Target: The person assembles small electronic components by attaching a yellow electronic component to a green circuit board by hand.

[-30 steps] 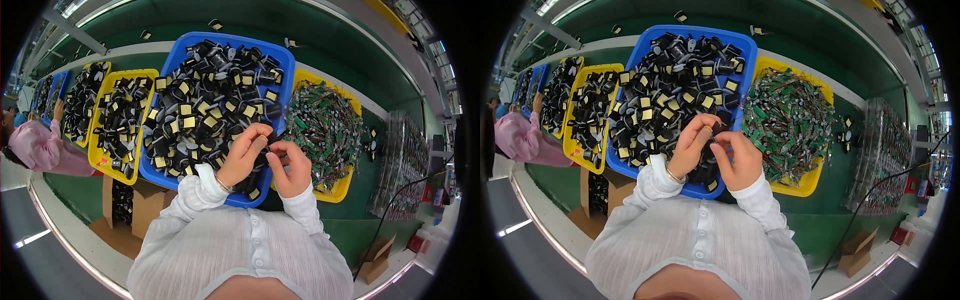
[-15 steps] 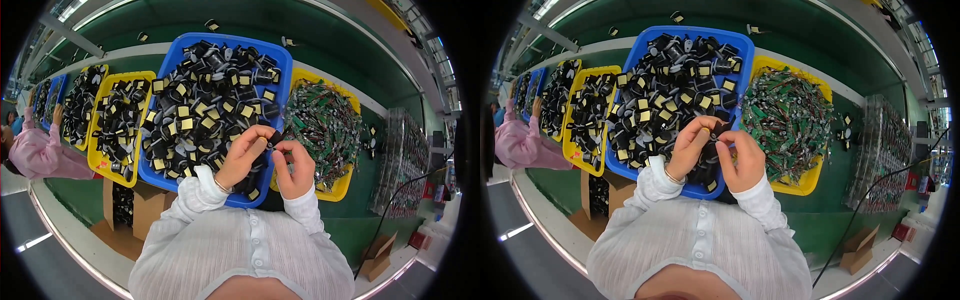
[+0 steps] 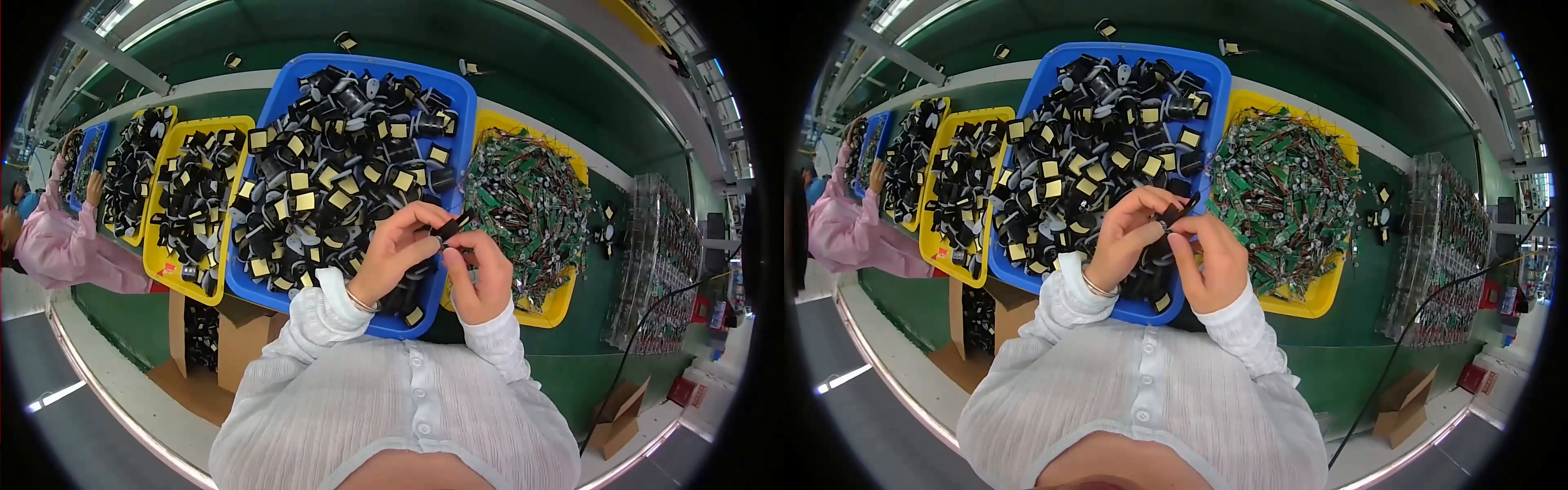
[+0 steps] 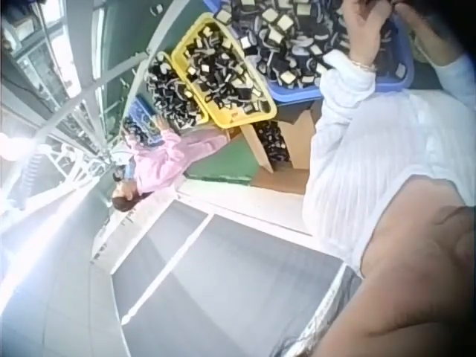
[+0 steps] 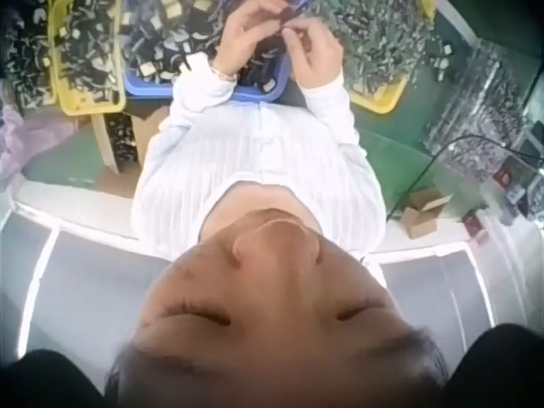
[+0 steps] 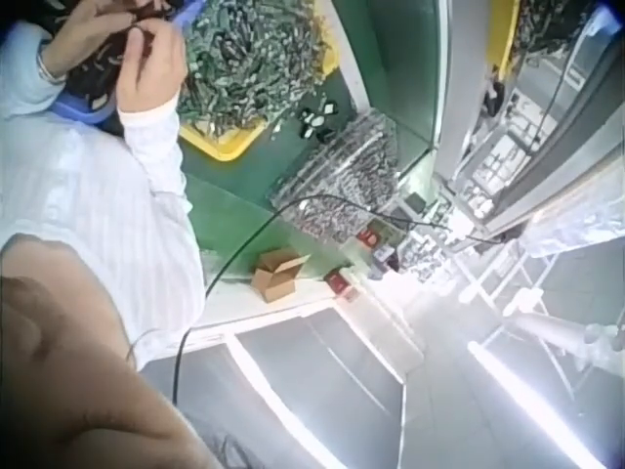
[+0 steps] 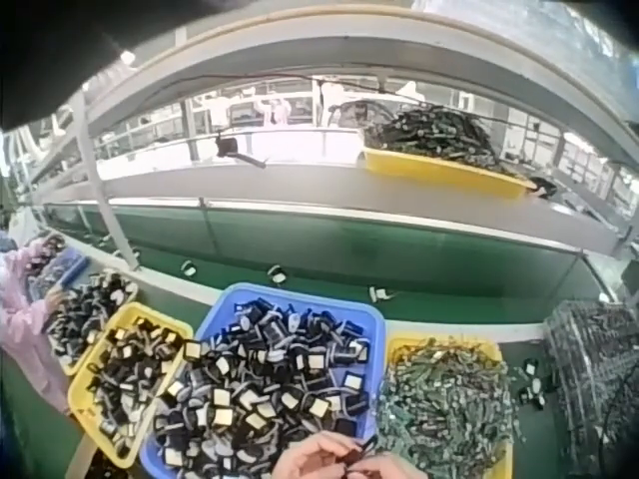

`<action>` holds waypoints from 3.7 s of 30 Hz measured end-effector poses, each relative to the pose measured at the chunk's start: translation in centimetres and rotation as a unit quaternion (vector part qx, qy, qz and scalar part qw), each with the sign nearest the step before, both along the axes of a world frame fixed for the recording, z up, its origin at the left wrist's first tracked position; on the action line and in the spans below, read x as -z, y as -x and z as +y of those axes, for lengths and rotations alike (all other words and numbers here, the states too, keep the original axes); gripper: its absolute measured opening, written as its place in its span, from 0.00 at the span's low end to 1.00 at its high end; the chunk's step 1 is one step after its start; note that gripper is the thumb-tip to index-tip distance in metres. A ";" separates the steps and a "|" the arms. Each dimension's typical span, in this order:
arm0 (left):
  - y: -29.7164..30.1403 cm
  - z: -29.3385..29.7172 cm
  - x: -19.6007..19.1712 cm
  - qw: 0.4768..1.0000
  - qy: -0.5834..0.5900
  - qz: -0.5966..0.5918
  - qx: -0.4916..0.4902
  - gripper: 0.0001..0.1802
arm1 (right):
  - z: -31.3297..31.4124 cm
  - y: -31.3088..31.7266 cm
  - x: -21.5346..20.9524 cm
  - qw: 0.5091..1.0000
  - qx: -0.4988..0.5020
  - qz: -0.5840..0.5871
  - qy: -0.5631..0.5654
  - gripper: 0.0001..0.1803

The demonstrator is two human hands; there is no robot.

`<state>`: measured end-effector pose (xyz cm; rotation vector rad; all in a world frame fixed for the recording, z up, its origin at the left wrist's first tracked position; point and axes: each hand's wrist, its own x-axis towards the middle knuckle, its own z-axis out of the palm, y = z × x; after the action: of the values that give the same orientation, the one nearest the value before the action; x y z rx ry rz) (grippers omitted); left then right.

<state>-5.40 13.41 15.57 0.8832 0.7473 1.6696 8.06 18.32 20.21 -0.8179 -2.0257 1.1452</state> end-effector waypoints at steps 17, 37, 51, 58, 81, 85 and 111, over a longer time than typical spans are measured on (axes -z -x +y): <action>-0.3 -0.2 -0.1 0.996 0.001 0.064 -0.063 0.07 | -0.2 0.3 -0.3 0.999 -0.019 -0.001 -0.031 0.07; -0.8 -0.5 -0.6 0.996 -0.047 0.061 -0.046 0.06 | -0.6 -0.1 -0.8 0.999 -0.005 0.004 -0.043 0.05; -0.6 -0.3 -1.1 0.998 -0.018 0.061 -0.021 0.11 | -0.4 -0.6 -0.1 0.997 0.009 0.034 0.068 0.05; -0.1 -0.2 -1.1 0.979 -0.032 0.186 -0.081 0.21 | 0.7 -2.0 0.0 0.964 -0.039 0.063 0.256 0.08; 0.1 -0.8 -1.7 0.995 0.069 0.055 0.042 0.18 | 1.0 -2.1 0.0 0.884 -0.058 0.195 0.420 0.07; 0.0 -0.8 -1.4 0.995 0.062 0.076 0.026 0.18 | 1.1 -1.9 0.1 0.888 -0.058 0.192 0.414 0.07; -0.1 -0.3 -1.8 0.984 0.031 0.176 0.022 0.29 | -0.5 -0.5 0.4 0.996 0.057 -0.015 -0.073 0.05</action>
<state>-5.29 13.15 17.40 1.1584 1.0037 1.4598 8.58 17.84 19.77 -0.8683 -2.0319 0.9147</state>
